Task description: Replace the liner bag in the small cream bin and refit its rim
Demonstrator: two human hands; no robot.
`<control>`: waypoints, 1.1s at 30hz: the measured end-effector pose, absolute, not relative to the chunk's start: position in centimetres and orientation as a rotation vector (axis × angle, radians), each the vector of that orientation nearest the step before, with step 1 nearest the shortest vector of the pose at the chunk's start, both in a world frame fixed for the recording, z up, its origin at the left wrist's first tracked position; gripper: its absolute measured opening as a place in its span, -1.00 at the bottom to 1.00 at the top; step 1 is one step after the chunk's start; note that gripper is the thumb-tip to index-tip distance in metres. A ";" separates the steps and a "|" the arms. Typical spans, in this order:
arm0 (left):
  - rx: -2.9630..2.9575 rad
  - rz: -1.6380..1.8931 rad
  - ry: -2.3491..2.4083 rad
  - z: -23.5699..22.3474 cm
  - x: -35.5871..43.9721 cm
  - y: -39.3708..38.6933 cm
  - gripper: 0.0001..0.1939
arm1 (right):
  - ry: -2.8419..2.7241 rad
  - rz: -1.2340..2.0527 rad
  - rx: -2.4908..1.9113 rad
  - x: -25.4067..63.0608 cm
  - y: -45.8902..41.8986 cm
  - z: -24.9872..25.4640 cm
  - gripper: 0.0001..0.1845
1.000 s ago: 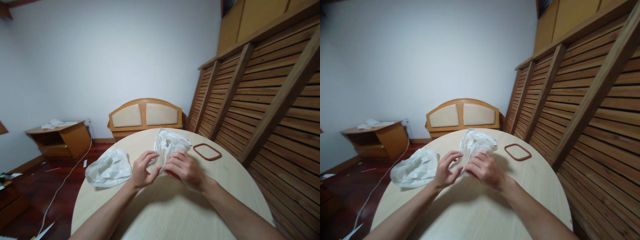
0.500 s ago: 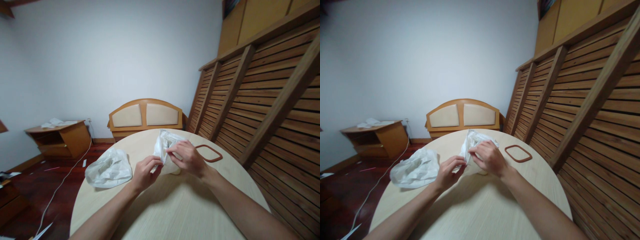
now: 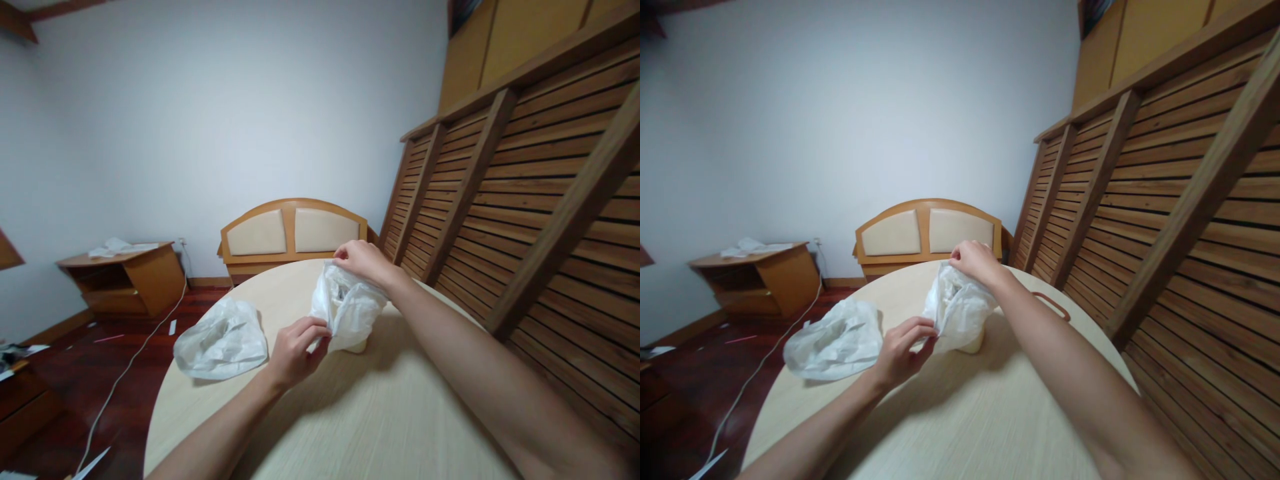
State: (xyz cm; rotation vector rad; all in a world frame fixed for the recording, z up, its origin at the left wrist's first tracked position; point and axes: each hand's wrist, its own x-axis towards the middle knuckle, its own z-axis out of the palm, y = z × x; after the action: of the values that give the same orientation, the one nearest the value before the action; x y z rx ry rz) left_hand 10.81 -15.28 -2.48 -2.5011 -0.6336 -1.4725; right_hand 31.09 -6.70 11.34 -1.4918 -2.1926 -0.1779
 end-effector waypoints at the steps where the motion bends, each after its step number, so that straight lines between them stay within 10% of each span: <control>1: -2.499 -1.472 -0.633 -2.5 10.8 -15.3 -0.86 | -2.213 -0.162 -1.500 31.0 -6.6 11.2 -0.75; 33: -2.349 -1.525 -0.799 5.7 12.3 -11.7 -0.96 | -2.260 0.201 -0.873 32.9 -14.3 11.0 -0.72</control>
State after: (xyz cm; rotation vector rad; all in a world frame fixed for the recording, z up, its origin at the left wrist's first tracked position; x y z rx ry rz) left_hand 12.34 -11.68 5.72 -2.3489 -0.7993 -1.5254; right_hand 32.91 -14.34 10.98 -0.8729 -2.2603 0.2015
